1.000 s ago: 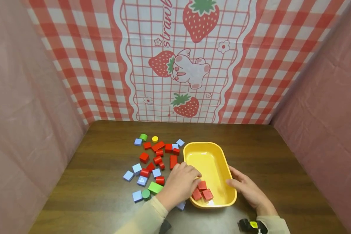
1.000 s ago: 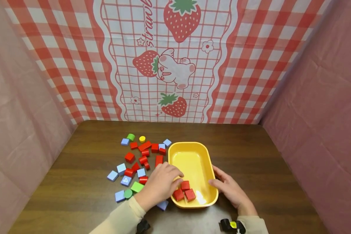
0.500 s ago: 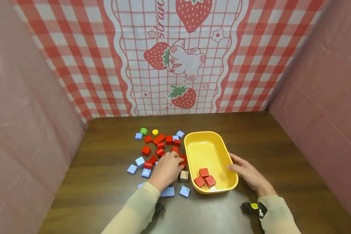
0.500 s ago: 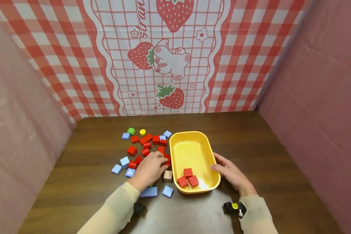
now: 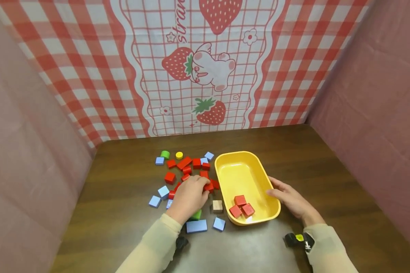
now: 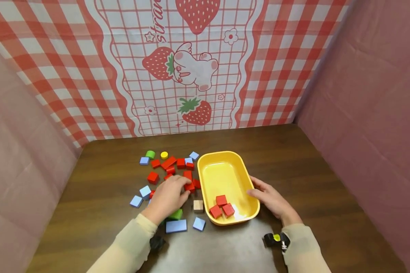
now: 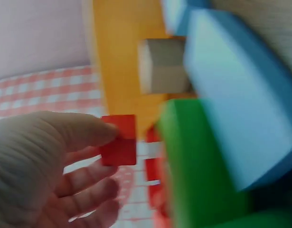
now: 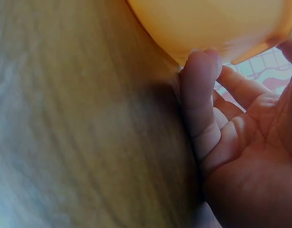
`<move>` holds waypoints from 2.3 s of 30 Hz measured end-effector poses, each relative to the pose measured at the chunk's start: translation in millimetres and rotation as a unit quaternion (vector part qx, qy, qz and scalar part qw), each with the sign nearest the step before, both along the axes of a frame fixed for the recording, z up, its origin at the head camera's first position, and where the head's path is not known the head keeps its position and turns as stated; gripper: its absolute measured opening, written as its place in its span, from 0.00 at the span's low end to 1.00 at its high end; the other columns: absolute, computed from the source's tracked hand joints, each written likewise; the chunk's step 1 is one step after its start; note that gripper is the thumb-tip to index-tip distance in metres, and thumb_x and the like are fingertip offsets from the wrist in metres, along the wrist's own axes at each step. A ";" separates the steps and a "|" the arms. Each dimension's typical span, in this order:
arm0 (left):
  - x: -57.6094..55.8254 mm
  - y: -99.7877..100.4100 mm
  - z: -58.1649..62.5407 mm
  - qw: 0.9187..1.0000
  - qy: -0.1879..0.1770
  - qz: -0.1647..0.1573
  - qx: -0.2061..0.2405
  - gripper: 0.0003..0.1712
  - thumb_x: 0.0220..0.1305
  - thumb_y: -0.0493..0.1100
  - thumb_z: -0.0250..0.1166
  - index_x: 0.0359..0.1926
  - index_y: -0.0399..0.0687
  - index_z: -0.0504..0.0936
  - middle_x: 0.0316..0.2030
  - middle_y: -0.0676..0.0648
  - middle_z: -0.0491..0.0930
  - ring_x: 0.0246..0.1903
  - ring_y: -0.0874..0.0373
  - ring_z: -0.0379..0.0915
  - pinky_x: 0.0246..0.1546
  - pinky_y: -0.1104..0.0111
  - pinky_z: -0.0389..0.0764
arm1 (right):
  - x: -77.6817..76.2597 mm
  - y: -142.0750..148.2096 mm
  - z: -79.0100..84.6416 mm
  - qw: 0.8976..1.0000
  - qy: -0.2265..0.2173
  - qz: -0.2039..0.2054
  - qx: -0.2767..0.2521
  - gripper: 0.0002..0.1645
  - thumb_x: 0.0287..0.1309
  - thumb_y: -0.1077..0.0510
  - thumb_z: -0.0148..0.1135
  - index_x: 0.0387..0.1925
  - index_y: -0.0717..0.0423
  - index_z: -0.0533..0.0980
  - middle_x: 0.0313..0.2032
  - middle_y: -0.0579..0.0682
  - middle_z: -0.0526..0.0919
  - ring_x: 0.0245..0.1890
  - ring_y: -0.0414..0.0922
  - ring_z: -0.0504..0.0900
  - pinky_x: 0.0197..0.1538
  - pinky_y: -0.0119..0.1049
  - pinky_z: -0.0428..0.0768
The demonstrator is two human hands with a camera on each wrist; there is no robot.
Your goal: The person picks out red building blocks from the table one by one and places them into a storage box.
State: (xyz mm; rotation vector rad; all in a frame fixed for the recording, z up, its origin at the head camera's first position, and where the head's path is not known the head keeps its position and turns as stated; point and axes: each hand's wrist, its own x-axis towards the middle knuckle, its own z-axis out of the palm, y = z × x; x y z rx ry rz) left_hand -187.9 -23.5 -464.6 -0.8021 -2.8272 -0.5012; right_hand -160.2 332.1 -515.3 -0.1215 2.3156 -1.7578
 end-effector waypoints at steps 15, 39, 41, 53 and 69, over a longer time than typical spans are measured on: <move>6.2 58.1 14.5 0.999 0.009 -0.052 -0.008 0.16 0.58 0.53 0.73 0.47 0.58 0.87 0.41 0.58 0.84 0.35 0.59 0.63 0.37 0.67 0.70 | -1.5 -3.7 -6.2 1.000 0.013 0.010 0.002 0.37 0.68 0.57 0.56 0.72 0.65 0.57 0.64 0.66 0.67 0.52 0.49 0.76 0.48 0.28 0.78; 4.2 -49.0 -7.0 1.000 0.001 0.002 -0.027 0.21 0.60 0.54 0.71 0.52 0.52 0.85 0.47 0.52 0.83 0.44 0.55 0.70 0.52 0.56 0.74 | 0.2 -8.5 -1.6 1.000 0.030 0.005 0.007 0.35 0.70 0.57 0.55 0.71 0.68 0.58 0.64 0.67 0.67 0.52 0.48 0.76 0.48 0.26 0.77; 5.9 -61.4 -11.4 0.999 -0.011 -0.009 -0.043 0.21 0.60 0.54 0.71 0.51 0.51 0.86 0.47 0.50 0.83 0.44 0.54 0.71 0.50 0.56 0.75 | 0.7 -8.5 -0.3 1.000 0.026 0.007 0.003 0.35 0.70 0.57 0.55 0.71 0.68 0.58 0.64 0.68 0.67 0.52 0.49 0.76 0.48 0.26 0.77; 11.4 -35.2 -9.3 0.995 -0.068 0.036 -0.064 0.14 0.61 0.57 0.68 0.39 0.54 0.89 0.25 0.55 0.81 0.25 0.60 0.71 0.23 0.65 0.76 | -1.0 -8.3 -0.3 1.000 0.017 0.002 0.001 0.35 0.70 0.57 0.55 0.72 0.67 0.58 0.65 0.66 0.66 0.55 0.51 0.74 0.49 0.26 0.77; 5.9 13.4 26.6 1.000 0.018 -0.022 0.005 0.28 0.60 0.48 0.71 0.61 0.51 0.78 0.49 0.52 0.82 0.40 0.59 0.67 0.45 0.62 0.77 | -0.1 -5.8 -0.9 1.000 0.023 -0.011 0.014 0.35 0.67 0.55 0.58 0.70 0.66 0.61 0.64 0.64 0.69 0.55 0.51 0.73 0.50 0.24 0.74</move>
